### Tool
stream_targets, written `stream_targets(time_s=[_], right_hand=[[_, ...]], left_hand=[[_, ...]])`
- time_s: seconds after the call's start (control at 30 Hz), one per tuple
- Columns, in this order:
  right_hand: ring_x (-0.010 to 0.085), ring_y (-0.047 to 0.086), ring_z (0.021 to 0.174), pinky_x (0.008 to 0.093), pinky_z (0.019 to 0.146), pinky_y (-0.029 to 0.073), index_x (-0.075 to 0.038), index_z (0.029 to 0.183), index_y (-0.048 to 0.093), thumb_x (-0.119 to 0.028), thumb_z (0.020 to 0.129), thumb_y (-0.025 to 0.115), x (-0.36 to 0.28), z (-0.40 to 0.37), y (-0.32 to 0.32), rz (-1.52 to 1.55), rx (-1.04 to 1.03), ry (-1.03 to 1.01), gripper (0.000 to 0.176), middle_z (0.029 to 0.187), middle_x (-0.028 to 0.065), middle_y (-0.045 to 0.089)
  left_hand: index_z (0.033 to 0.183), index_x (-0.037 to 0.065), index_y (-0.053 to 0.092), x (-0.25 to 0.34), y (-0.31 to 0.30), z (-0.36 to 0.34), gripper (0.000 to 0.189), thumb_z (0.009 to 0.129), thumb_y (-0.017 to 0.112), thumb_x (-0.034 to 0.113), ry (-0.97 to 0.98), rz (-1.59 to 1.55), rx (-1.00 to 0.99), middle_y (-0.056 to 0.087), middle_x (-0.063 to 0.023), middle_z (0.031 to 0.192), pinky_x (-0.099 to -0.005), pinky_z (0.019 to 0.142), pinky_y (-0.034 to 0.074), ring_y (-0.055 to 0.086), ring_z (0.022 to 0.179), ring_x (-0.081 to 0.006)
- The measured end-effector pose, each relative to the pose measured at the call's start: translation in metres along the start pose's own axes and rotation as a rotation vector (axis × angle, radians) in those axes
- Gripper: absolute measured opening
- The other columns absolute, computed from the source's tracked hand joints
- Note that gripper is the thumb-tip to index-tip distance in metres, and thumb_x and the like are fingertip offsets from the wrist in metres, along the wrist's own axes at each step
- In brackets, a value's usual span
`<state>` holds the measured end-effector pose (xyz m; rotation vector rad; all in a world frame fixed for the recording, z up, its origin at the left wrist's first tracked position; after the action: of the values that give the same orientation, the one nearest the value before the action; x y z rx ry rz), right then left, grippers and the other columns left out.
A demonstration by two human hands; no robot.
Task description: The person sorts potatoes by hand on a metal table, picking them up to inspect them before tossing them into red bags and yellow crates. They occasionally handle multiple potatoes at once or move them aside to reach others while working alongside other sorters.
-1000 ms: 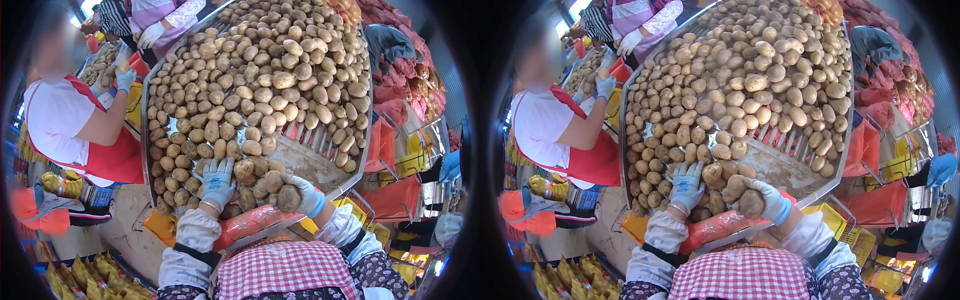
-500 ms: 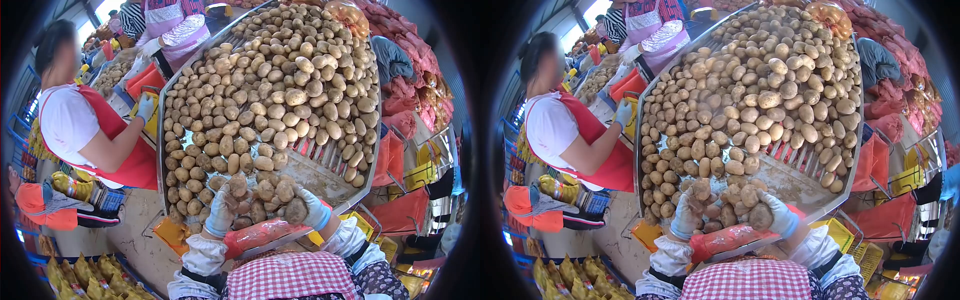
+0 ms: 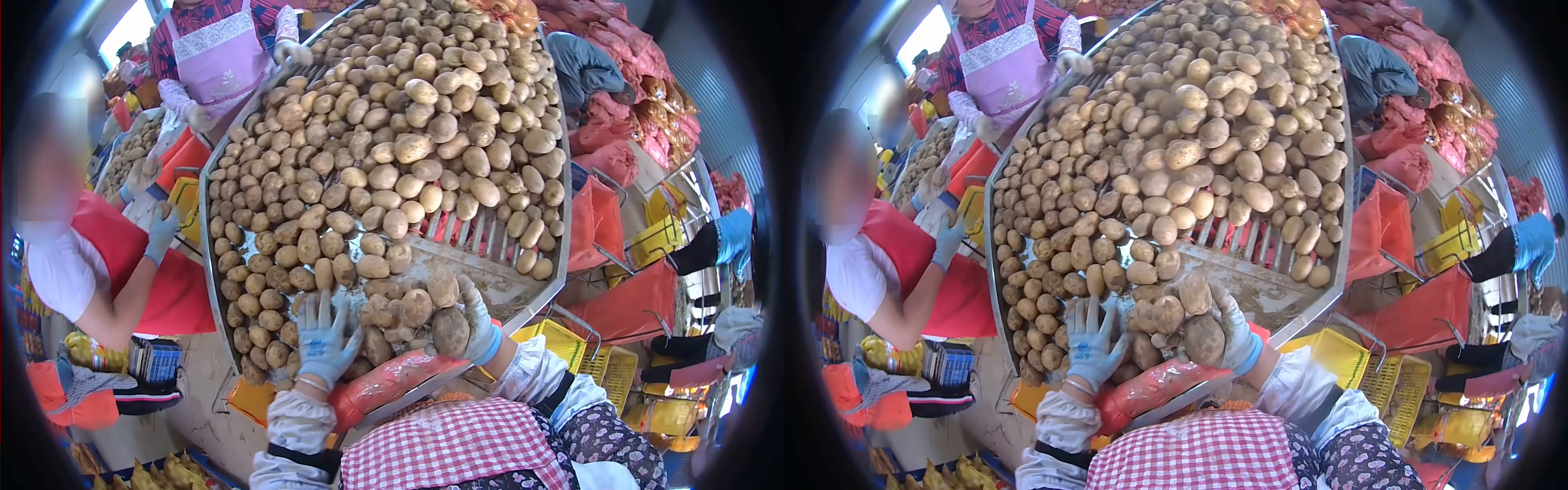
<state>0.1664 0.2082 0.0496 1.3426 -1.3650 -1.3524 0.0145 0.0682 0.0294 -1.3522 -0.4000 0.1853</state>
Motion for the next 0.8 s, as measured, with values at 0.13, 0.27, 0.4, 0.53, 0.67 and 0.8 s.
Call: stream_targets(time_s=[0.13,0.27,0.4,0.53,0.67,0.8], right_hand=[[0.0365,0.05,0.122,0.0571,0.099,0.043,-0.008,0.138,0.044,-0.06,0.087,0.054,-0.011,-0.019,-0.004,-0.034,0.082,-0.05,0.073,0.139,0.0183,0.047],[0.0286,0.055,0.117,0.0478,0.096,0.048,-0.01,0.137,0.044,-0.053,0.091,0.054,-0.03,-0.033,-0.006,-0.125,0.043,-0.189,0.064,0.13,0.015,0.054],[0.0279,0.055,0.118,0.0465,0.097,0.048,-0.011,0.137,0.042,-0.051,0.092,0.055,-0.036,-0.044,-0.01,-0.125,0.069,-0.224,0.062,0.128,0.0144,0.054],[0.0333,0.061,0.107,0.0439,0.073,0.058,-0.01,0.135,0.044,-0.052,0.091,0.056,-0.054,-0.062,-0.007,-0.179,0.159,-0.354,0.062,0.124,0.015,0.056],[0.0344,0.058,0.111,0.0461,0.072,0.058,-0.011,0.133,0.046,-0.058,0.089,0.053,-0.092,-0.113,-0.041,-0.187,0.163,-0.543,0.065,0.127,0.0148,0.054],[0.0381,0.052,0.12,0.0484,0.081,0.054,-0.016,0.135,0.047,-0.061,0.087,0.053,-0.106,-0.182,-0.062,-0.059,0.239,-0.541,0.066,0.134,0.013,0.053]], left_hand=[[0.13,0.012,0.051,-0.069,0.016,-0.016,0.055,0.082,0.062,0.037,-0.234,0.114,0.033,0.038,-0.022,0.14,-0.0561,0.111,0.02,0.031,0.132,-0.0434],[0.13,0.009,0.05,-0.084,-0.002,-0.006,0.056,0.081,0.062,0.034,-0.316,0.23,0.224,0.042,-0.0232,0.137,-0.0532,0.11,0.023,0.037,0.127,-0.0435],[0.132,0.01,0.052,0.037,-0.031,0.042,0.055,0.083,0.06,0.035,0.049,-0.378,0.18,0.045,-0.0235,0.136,-0.0553,0.108,0.025,0.038,0.127,-0.0443],[0.123,0.014,0.058,0.086,0.008,0.054,0.045,0.081,0.06,0.03,0.308,-0.09,0.06,0.049,-0.0205,0.131,-0.0534,0.103,0.032,0.044,0.121,-0.0423],[0.12,0.006,0.06,0.036,0.013,0.073,0.035,0.089,0.053,0.021,-0.128,-0.037,-0.107,0.045,-0.0211,0.137,-0.0535,0.103,0.033,0.042,0.122,-0.0436],[0.127,0.003,0.054,0.014,0.0,0.046,0.038,0.092,0.046,0.015,-0.02,0.108,0.202,0.041,-0.0236,0.141,-0.0541,0.108,0.027,0.033,0.131,-0.0453]])
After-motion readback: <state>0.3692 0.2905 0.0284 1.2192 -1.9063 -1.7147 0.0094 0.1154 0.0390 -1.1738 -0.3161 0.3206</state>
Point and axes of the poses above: each hand's wrist, its own z-axis towards the middle knuckle, its own y-axis out of the palm, x = y × z, the point moved 6 cm from there along z, towards the middle knuckle
